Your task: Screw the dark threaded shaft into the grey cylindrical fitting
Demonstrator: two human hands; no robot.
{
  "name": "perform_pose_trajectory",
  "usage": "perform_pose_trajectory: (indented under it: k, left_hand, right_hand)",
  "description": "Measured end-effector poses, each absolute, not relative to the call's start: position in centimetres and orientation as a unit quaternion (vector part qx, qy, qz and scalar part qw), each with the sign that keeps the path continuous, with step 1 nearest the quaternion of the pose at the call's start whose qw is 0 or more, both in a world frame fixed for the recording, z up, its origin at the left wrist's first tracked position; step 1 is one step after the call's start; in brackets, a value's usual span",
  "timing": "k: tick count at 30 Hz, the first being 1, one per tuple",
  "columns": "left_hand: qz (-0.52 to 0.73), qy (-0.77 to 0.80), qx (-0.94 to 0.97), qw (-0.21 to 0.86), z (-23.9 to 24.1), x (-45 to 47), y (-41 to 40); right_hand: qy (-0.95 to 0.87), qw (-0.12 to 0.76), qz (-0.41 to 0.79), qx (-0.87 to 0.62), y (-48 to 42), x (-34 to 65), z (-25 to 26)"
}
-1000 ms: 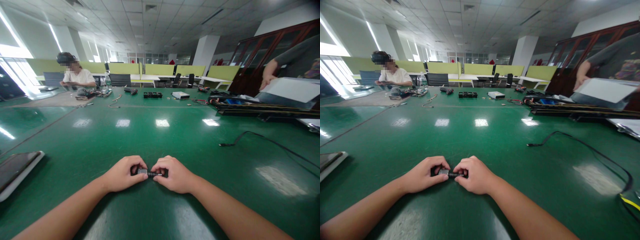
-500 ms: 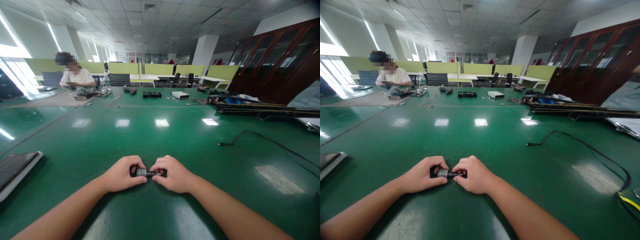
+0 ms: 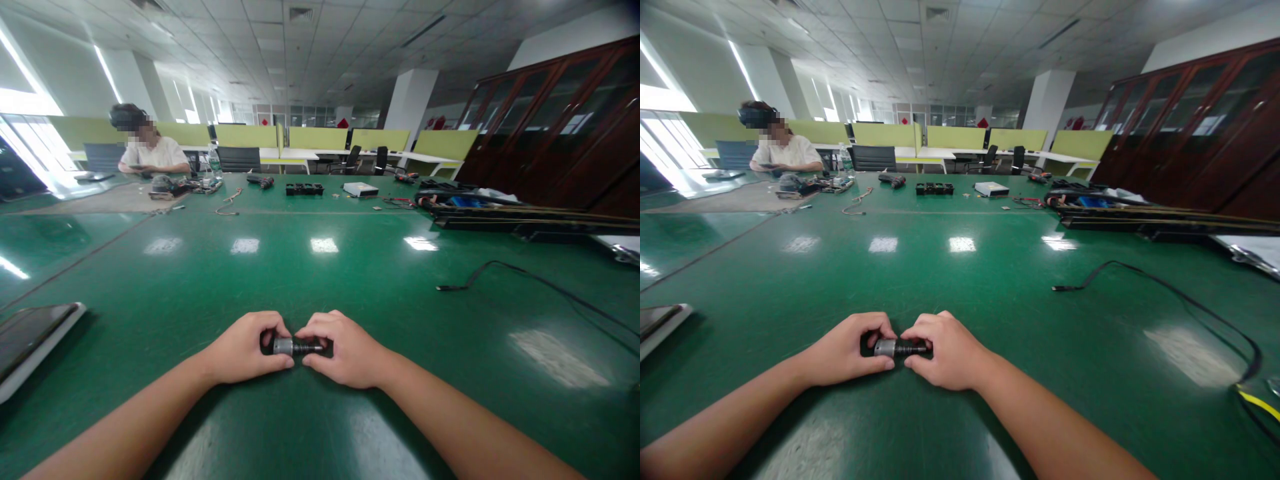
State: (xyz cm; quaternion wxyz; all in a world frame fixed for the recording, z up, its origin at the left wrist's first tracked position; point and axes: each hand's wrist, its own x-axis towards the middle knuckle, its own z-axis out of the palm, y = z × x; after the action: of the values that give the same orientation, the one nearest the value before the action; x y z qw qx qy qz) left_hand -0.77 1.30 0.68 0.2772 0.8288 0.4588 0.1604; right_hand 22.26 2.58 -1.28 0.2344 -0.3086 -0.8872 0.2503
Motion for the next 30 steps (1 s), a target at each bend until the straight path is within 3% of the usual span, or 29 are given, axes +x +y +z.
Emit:
perform_pose_trajectory:
  k: [30]
  left_hand:
    - [0.166, 0.445, 0.838, 0.271, 0.66, -0.84, 1.19]
  right_hand:
    - [-0.871, 0.266, 0.258, -0.322, 2.80, 22.29, -1.58]
